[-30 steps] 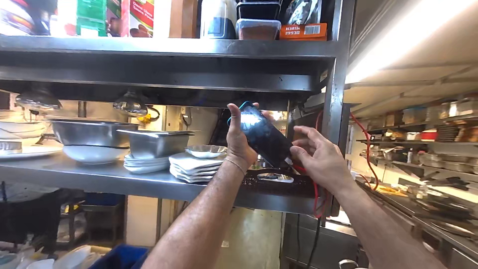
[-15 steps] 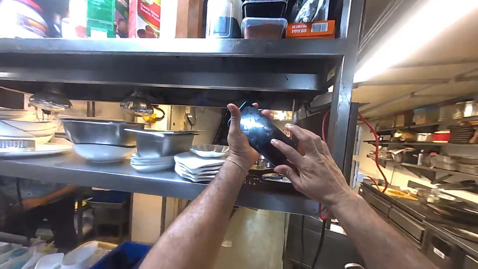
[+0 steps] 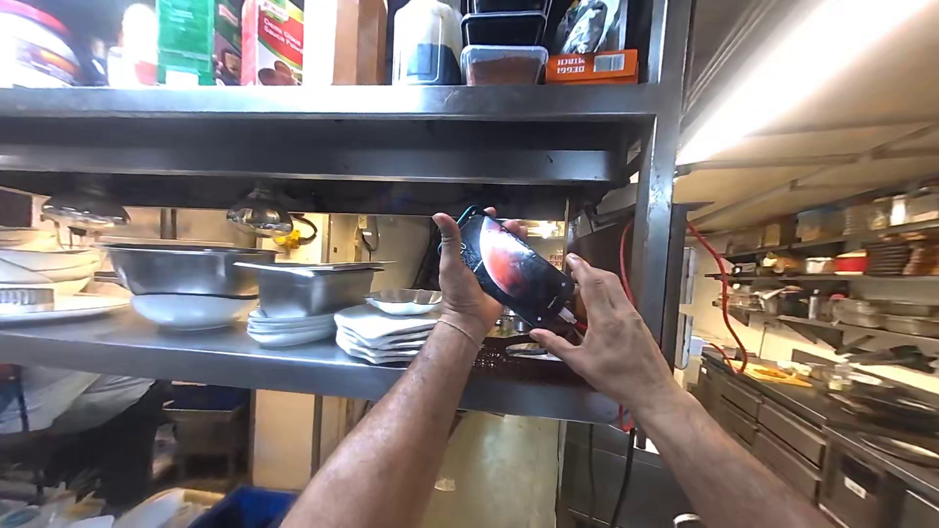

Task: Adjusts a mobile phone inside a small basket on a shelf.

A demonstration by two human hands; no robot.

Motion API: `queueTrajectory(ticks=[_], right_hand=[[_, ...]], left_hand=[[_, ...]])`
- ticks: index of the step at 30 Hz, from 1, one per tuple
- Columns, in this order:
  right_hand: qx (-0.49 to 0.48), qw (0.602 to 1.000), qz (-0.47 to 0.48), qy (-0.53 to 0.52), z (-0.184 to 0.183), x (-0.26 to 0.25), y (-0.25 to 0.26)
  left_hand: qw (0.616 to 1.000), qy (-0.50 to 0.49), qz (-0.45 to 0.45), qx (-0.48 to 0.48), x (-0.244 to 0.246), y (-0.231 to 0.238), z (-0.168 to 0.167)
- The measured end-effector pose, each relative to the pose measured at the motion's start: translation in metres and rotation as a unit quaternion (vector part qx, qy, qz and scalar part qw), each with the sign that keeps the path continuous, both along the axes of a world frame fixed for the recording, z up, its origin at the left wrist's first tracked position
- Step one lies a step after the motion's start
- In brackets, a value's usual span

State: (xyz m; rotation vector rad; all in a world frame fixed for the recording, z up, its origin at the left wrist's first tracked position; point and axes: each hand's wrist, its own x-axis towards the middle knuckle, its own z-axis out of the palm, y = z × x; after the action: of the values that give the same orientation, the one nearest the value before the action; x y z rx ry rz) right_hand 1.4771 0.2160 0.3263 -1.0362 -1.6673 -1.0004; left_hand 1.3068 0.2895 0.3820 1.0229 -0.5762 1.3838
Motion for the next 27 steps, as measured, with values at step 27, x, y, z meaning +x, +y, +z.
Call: queueTrajectory(ticks=[27], right_hand=[[-0.022,1.000,-0.008,-0.021,0.009,0.017,-0.004]], left_hand=[[0.963,0.122,0.207,-0.120,-0.018,0.007,-0.006]])
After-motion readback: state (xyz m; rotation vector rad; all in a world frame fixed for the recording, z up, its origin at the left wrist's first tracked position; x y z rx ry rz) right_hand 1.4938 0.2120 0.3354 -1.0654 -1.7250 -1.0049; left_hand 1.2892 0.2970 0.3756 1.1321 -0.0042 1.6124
